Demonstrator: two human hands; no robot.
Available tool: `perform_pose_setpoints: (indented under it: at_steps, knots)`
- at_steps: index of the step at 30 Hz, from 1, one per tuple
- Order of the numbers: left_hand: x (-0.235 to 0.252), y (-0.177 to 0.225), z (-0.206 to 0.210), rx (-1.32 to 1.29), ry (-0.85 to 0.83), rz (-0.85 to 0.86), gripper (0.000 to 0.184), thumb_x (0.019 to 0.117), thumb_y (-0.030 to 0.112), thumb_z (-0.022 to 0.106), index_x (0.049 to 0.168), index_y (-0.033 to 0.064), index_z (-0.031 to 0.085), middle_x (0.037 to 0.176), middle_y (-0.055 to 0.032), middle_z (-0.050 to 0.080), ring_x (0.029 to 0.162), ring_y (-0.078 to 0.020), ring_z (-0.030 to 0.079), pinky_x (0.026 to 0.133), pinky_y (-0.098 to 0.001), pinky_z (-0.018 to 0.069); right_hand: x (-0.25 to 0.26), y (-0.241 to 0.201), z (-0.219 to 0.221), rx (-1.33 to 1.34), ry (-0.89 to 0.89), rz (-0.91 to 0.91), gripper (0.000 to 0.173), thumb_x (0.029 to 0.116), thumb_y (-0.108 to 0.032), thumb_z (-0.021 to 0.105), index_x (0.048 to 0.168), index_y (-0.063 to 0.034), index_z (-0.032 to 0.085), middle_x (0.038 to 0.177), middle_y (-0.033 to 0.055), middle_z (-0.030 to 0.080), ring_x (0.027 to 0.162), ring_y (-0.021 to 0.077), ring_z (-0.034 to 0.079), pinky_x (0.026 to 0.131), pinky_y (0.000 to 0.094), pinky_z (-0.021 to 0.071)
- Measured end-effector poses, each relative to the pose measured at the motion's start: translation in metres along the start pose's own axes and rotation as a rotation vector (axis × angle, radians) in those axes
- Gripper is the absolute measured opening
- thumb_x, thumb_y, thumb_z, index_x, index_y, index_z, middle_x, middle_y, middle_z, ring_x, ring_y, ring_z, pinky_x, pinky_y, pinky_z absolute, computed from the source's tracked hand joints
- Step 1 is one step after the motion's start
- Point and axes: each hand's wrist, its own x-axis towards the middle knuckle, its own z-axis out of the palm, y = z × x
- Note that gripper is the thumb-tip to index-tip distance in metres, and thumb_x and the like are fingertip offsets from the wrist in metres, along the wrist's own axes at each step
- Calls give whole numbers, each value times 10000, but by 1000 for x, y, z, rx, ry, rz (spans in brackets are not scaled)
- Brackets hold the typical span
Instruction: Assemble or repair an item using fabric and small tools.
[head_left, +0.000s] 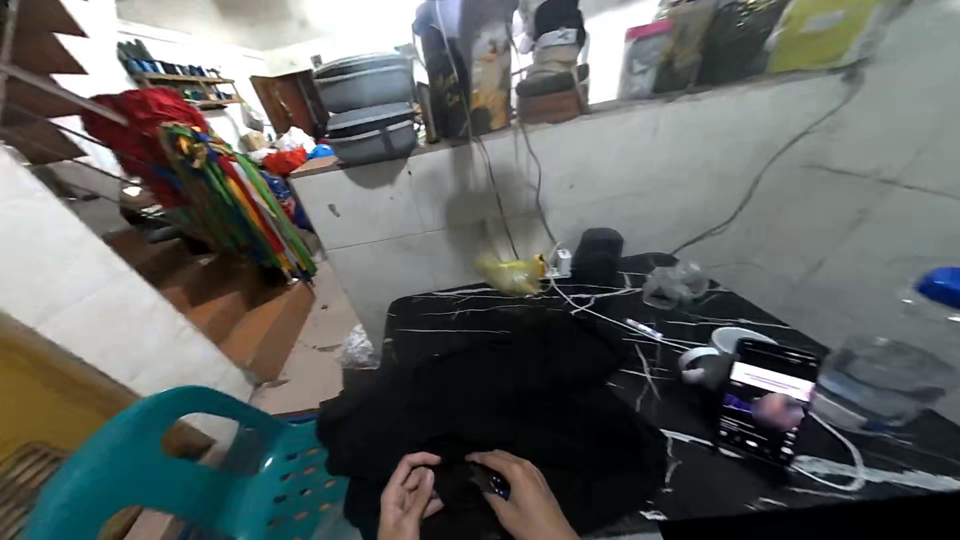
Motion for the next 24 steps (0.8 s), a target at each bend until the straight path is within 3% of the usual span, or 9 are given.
perform_pose_setpoints:
  at_steps: [3,7,11,14,16,19,21,24]
  knots:
    - [-8,-3,-3,-39,-17,-4,286,1014,-17,516,1288,-16,597,1004,-67,727,842,-154,711,804,-375,622,8,7,22,242,26,-76,272,948,-113,664,1209,-100,740,1167,55,751,1080,160,710,989,415,564]
    - [-14,-4,-1,33,-60,84,567,849,-97,723,1384,-76,538,1132,-137,731,937,-207,748,848,-381,644,5,-1,32,507,73,-143,196,976,-27,602,1119,-17,735,1049,70,739,955,79,686,874,264,567]
    - [-16,-5,4,103,6,79,626,785,-117,782,1373,-74,570,1104,-140,745,883,-204,756,806,-375,655,-2,-8,33,602,123,-104,187,1000,-125,636,1128,-42,743,1072,48,746,982,83,691,875,283,573]
    - [-17,-9,9,152,29,80,592,791,-125,770,1352,-60,595,1073,-131,751,868,-195,759,791,-368,659,-4,-12,38,478,192,-150,284,931,-235,765,1152,-57,753,1098,58,737,1009,108,690,904,302,580]
    - [-18,-12,12,180,40,80,574,794,-129,764,1341,-50,611,1077,-133,745,858,-188,755,784,-360,657,-4,-13,44,304,324,-220,206,900,-212,790,1010,-38,779,978,71,742,908,128,703,837,308,597]
    - [-19,-11,14,200,52,100,544,785,-138,763,1307,-53,632,1030,-124,760,850,-182,760,781,-351,656,-8,-20,45,-1,428,-279,55,858,-91,750,896,-51,741,894,79,704,747,163,700,631,341,604]
    - [-20,-11,14,202,50,121,533,785,-148,754,1297,-59,636,1008,-118,763,859,-178,761,788,-344,655,-12,-23,41,-116,455,-288,73,826,-57,725,897,-67,719,866,74,681,663,168,680,514,346,567]
    - [-21,-11,13,227,51,141,524,795,-115,775,1298,-61,638,1051,-129,760,890,-182,760,811,-350,653,-14,-21,33,-105,429,-273,129,808,-13,679,924,-58,709,866,75,683,682,176,687,536,356,573]
